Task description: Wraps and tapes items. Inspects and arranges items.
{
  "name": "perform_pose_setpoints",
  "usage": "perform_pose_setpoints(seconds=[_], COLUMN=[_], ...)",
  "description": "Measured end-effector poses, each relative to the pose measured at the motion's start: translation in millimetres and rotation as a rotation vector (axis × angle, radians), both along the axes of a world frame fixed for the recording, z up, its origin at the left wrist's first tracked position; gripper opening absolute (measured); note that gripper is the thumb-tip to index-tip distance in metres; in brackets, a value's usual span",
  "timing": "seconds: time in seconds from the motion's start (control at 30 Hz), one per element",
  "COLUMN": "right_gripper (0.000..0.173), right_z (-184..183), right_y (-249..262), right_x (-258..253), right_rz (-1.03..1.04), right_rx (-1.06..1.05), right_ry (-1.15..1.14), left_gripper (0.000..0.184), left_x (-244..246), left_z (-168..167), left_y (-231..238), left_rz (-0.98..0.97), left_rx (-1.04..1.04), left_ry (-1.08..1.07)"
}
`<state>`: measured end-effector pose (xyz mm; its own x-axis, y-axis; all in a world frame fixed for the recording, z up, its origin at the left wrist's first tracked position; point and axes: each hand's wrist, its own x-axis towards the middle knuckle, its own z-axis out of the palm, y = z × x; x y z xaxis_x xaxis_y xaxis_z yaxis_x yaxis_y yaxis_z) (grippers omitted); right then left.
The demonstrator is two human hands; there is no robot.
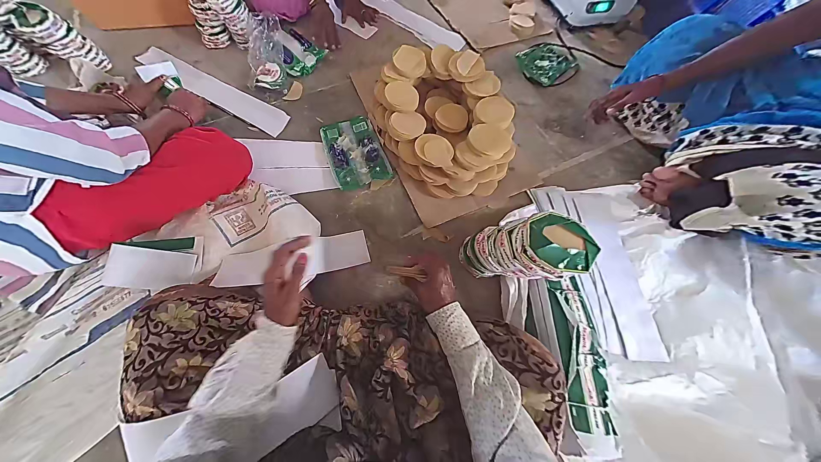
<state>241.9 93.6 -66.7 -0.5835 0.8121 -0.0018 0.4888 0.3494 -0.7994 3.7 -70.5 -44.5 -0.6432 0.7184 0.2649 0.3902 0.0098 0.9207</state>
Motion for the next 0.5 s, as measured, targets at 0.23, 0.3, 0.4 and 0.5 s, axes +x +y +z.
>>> perform_pose_setpoints(seconds=[0.23,0.3,0.4,0.5], right_gripper=[0.032,0.038,0.04,0.043], right_z=[0,2,5,1], right_y=[0,1,-1,-4], right_x=[-2,-4,-8,-6], right_rz=[-0.019,0.053,0.106,0.142], right_rx=[0.014,0.022,0.1,0.194], right_ry=[-0.013,-0.153,-0.266,-0.256], left_gripper=[0.096,0.098,0.095,0.085], left_x=[-133,-132,-139,-144], left_z=[6,10,3,1], left_y=[-101,-89,-71,-66], left_rz=[0.112,0.166,0.194,0.184], left_rx=[-1.053,-1.157,-1.198,-1.059], left_ry=[0.272,0.13,0.005,-0.13])
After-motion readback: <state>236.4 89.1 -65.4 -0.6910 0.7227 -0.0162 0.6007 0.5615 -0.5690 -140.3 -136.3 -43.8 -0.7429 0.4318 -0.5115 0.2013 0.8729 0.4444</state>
